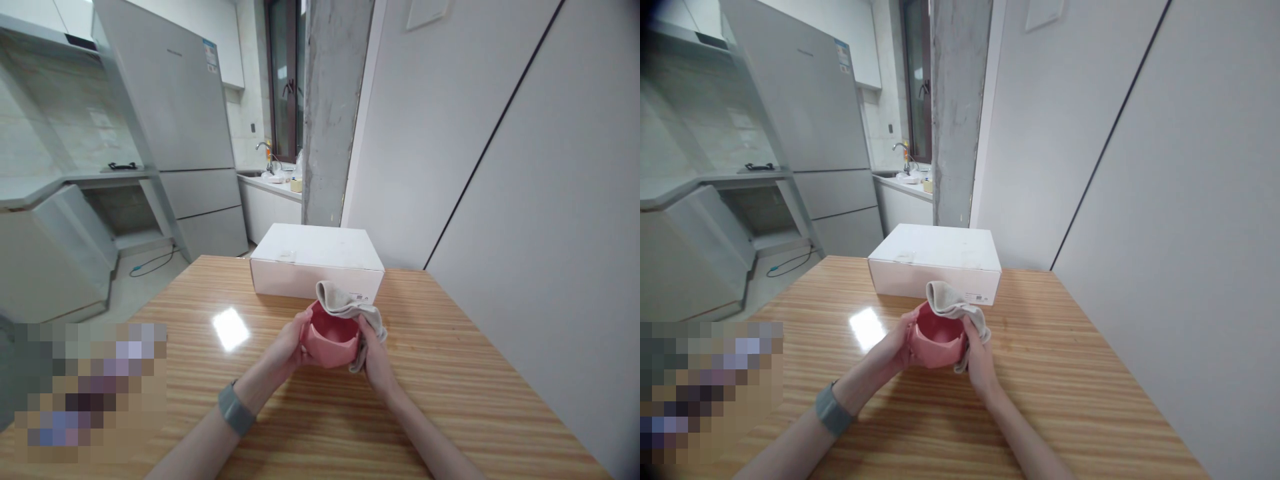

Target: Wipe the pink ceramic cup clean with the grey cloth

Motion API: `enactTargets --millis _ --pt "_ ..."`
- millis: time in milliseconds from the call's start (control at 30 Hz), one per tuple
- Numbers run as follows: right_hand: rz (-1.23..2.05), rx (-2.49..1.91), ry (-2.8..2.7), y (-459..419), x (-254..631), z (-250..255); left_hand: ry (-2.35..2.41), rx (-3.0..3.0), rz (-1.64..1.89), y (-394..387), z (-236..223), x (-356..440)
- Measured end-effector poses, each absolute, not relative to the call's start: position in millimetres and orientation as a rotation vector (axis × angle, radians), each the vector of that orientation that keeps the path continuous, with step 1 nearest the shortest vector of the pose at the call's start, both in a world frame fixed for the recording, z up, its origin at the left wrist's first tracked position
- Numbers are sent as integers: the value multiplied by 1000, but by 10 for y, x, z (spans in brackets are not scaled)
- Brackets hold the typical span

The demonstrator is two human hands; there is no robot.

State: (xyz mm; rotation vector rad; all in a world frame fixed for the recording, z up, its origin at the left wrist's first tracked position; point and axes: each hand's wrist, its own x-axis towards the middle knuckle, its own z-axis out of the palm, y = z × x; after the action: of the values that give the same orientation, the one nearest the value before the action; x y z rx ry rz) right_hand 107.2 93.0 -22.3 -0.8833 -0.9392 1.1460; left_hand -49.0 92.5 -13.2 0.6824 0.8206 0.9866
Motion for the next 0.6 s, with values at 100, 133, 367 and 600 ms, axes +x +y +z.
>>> enactTargets --millis 100,133,367,600 --pt "1058 -880 -942 862 1013 -234 759 678 1087 878 -146 -425" --pt "1024 -876 -941 858 1008 -240 728 683 1098 864 -149 -410" --pt "1145 -857 -870 990 1165 -229 731 697 877 880 -84 -478" --pt "1304 -855 -912 1023 1173 -205 787 664 879 919 -93 -503"
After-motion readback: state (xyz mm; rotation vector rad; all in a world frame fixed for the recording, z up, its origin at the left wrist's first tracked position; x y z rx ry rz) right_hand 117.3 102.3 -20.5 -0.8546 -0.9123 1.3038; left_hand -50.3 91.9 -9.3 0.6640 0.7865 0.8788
